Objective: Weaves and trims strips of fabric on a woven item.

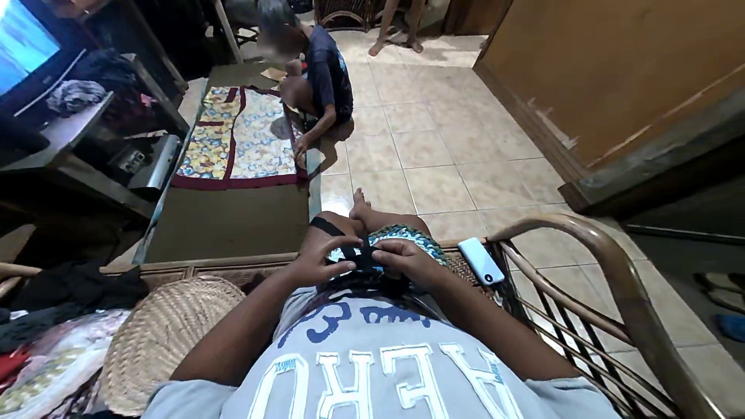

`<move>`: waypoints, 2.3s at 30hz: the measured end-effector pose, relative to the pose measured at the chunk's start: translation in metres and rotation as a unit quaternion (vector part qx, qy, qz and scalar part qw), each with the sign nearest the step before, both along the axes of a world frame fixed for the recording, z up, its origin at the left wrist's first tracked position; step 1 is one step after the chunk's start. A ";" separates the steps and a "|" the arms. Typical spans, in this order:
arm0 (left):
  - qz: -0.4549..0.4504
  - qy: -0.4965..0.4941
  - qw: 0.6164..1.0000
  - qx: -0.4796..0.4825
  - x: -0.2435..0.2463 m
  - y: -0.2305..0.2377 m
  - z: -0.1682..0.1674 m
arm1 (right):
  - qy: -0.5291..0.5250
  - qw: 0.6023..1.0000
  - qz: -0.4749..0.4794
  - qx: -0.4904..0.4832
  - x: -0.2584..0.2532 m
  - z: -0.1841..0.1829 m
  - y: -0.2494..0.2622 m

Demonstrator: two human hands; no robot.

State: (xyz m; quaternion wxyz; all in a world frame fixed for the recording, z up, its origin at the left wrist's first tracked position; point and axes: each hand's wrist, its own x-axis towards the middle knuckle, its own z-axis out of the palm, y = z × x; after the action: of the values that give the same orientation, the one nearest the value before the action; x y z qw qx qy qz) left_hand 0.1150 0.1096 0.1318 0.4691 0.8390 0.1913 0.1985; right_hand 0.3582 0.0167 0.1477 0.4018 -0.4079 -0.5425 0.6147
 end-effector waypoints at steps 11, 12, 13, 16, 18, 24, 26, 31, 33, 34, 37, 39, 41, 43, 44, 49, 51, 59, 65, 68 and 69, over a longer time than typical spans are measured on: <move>0.090 -0.065 0.981 -0.156 0.010 -0.017 0.006 | -0.179 0.975 -0.115 0.059 0.001 -0.014 0.006; 0.105 -0.071 0.979 -0.159 0.011 -0.020 0.006 | -0.220 0.959 -0.140 0.113 -0.001 -0.019 0.006; 0.113 -0.078 0.977 -0.160 0.012 -0.021 0.006 | -0.248 0.936 -0.168 0.183 -0.003 -0.022 0.006; 0.110 -0.086 0.978 -0.155 0.016 -0.022 0.007 | -0.279 0.858 -0.211 0.375 -0.009 -0.023 0.004; 0.105 -0.079 0.980 -0.150 0.019 -0.023 0.008 | -0.337 0.797 -0.202 0.459 -0.014 -0.018 0.001; 0.116 -0.084 0.974 -0.176 0.023 -0.026 0.007 | -0.410 0.716 -0.193 0.532 -0.016 -0.021 0.002; 0.116 -0.092 0.969 -0.197 0.023 -0.028 0.005 | -0.415 0.700 -0.184 0.551 -0.017 -0.022 0.003; 0.112 -0.111 0.965 -0.210 0.022 -0.032 0.002 | -0.399 0.710 -0.174 0.554 -0.019 -0.023 0.003; 0.125 -0.116 0.969 -0.181 0.020 -0.033 -0.001 | -0.371 0.734 -0.181 0.539 -0.019 -0.025 0.002; 0.130 -0.112 0.972 -0.163 0.018 -0.032 -0.001 | -0.358 0.745 -0.187 0.532 -0.018 -0.025 0.001; 0.128 -0.035 0.986 -0.098 0.011 -0.030 0.003 | -0.331 0.763 -0.217 0.511 -0.020 -0.026 0.000; 0.113 0.057 0.988 -0.089 0.001 -0.028 0.009 | -0.318 0.771 -0.243 0.495 -0.019 -0.025 0.000; 0.106 0.109 0.983 -0.103 -0.010 -0.024 0.016 | -0.302 0.790 -0.251 0.471 -0.016 -0.025 -0.001; 0.110 0.086 0.986 -0.095 -0.020 -0.018 0.023 | -0.274 0.817 -0.240 0.448 -0.012 -0.026 0.001; 0.115 0.054 0.987 -0.094 -0.024 -0.017 0.028 | -0.255 0.830 -0.233 0.438 -0.012 -0.026 0.002; 0.105 -0.063 0.991 -0.050 -0.033 -0.011 0.065 | -0.155 0.911 -0.154 0.349 -0.018 -0.009 0.011; 0.107 -0.042 0.993 0.038 -0.034 -0.007 0.083 | -0.132 0.938 -0.121 0.297 -0.017 0.002 0.017; 0.160 -0.018 0.967 0.200 -0.045 0.007 0.140 | -0.072 0.978 -0.050 0.190 -0.008 0.045 0.052; 0.143 -0.042 0.973 0.174 -0.050 0.015 0.149 | -0.002 0.988 0.014 0.155 -0.030 0.067 0.063; 0.143 -0.059 0.972 0.176 -0.055 0.017 0.154 | 0.005 0.992 0.041 0.120 -0.039 0.075 0.062; 0.145 -0.062 0.971 0.179 -0.057 0.017 0.156 | 0.005 0.993 0.062 0.098 -0.041 0.075 0.060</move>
State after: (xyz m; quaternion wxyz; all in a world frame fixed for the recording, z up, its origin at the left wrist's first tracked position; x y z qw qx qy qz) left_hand 0.0585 0.1264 0.2875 0.2884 0.8588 0.2425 0.3471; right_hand 0.3167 0.0769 0.2223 0.4037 -0.3288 -0.6224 0.5844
